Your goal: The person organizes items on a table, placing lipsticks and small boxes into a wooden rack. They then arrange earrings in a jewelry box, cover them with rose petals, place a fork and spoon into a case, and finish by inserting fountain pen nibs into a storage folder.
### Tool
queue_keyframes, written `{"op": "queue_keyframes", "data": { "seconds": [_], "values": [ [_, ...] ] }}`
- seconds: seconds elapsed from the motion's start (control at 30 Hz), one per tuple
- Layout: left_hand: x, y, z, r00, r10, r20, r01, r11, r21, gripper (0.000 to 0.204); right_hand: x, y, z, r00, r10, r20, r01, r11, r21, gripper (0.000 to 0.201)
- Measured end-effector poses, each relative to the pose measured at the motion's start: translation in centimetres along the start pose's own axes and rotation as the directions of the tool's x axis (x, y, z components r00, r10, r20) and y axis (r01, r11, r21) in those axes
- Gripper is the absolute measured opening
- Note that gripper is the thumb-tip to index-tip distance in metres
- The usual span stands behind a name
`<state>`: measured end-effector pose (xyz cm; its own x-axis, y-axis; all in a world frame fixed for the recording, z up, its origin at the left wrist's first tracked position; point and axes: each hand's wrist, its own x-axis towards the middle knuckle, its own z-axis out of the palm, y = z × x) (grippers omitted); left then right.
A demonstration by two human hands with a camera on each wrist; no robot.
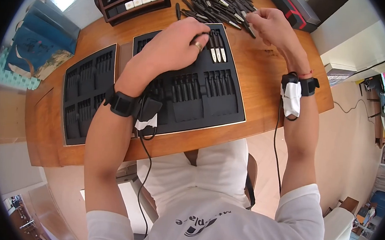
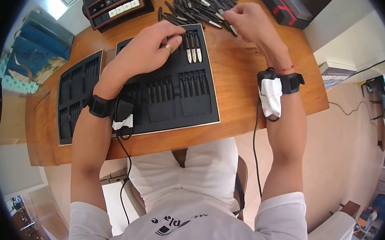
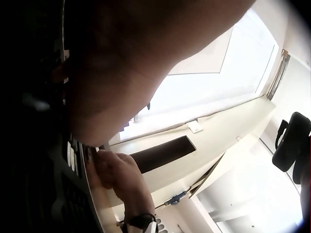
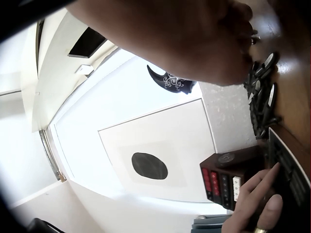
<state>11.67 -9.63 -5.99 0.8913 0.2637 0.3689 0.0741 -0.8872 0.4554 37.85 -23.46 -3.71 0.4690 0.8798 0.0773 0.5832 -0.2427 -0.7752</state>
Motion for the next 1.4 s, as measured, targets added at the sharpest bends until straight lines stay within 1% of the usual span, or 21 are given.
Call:
{"op": "queue_keyframes", "data": {
  "seconds": [0.03, 0.07, 0.1, 0.13, 0.17, 0.2, 0.23, 0.3, 0.33, 0.4, 0.63, 0.9, 1.1, 1.4],
  "values": [
    [0.2, -0.1, -0.2, 1.0, -0.004, -0.002, 0.004, 1.0, 0.005, 0.032, -0.9, -1.6, 0.3, 0.991, 0.049, 0.125, -0.076, 0.971, 0.226, 0.032],
    [0.4, 0.0, -0.6, 0.994, -0.103, -0.032, 0.101, 0.993, -0.068, 0.031, -1.2, -2.1, 1.0, 0.991, 0.042, 0.129, -0.071, 0.971, 0.229, 0.032],
    [0.6, 0.2, -0.8, 0.978, -0.203, -0.053, 0.194, 0.971, -0.143, 0.03, -1.3, -2.4, 1.7, 0.981, -0.012, 0.192, -0.051, 0.946, 0.321, 0.031],
    [0.8, 0.4, -1.0, 0.977, -0.207, -0.054, 0.198, 0.97, -0.138, 0.03, -1.5, -2.7, 2.3, 0.966, -0.07, 0.248, -0.039, 0.911, 0.41, 0.03],
    [1.1, 0.8, -1.1, 0.953, -0.278, -0.117, 0.233, 0.926, -0.298, 0.031, -1.7, -3.0, 2.7, 0.966, -0.072, 0.25, -0.039, 0.91, 0.413, 0.03],
    [1.2, 1.1, -1.4, 0.92, -0.356, -0.166, 0.249, 0.856, -0.453, 0.034, -1.9, -3.3, 3.1, 0.959, -0.123, 0.254, 0.007, 0.91, 0.414, 0.029],
    [1.4, 1.7, -1.5, 0.919, -0.358, -0.166, 0.253, 0.856, -0.45, 0.034, -2.3, -3.4, 3.2, 0.95, -0.174, 0.258, 0.053, 0.908, 0.417, 0.029],
    [1.4, 2.1, -2.1, 0.893, -0.436, -0.116, 0.273, 0.728, -0.629, 0.034, -3.1, -4.4, 3.6, 0.942, -0.178, 0.284, 0.043, 0.904, 0.426, 0.029],
    [1.4, 2.2, -2.1, 0.892, -0.437, -0.118, 0.275, 0.729, -0.627, 0.034, -3.3, -4.6, 4.0, 0.942, -0.186, 0.279, 0.045, 0.894, 0.445, 0.027],
    [1.5, 2.2, -2.1, 0.88, -0.466, -0.09, 0.275, 0.655, -0.704, 0.029, -3.8, -5.0, 4.4, 0.942, -0.194, 0.273, 0.047, 0.884, 0.466, 0.025],
    [1.3, 1.8, -2.4, 0.891, -0.448, -0.072, 0.265, 0.642, -0.719, 0.027, -4.0, -5.5, 5.0, 0.924, -0.229, 0.308, 0.061, 0.88, 0.47, 0.023],
    [1.2, 1.6, -2.2, 0.915, -0.396, -0.074, 0.252, 0.706, -0.662, 0.024, -4.1, -5.6, 5.1, 0.931, -0.213, 0.297, 0.052, 0.882, 0.468, 0.023],
    [1.1, 1.5, -2.0, 0.925, -0.372, -0.078, 0.235, 0.721, -0.652, 0.024, -4.0, -5.4, 5.3, 0.936, -0.21, 0.282, 0.062, 0.888, 0.456, 0.023],
    [1.1, 1.8, -2.1, 0.917, -0.388, -0.087, 0.237, 0.708, -0.665, 0.025, -4.1, -5.6, 4.9, 0.927, -0.217, 0.306, 0.061, 0.891, 0.449, 0.021]
  ]
}}
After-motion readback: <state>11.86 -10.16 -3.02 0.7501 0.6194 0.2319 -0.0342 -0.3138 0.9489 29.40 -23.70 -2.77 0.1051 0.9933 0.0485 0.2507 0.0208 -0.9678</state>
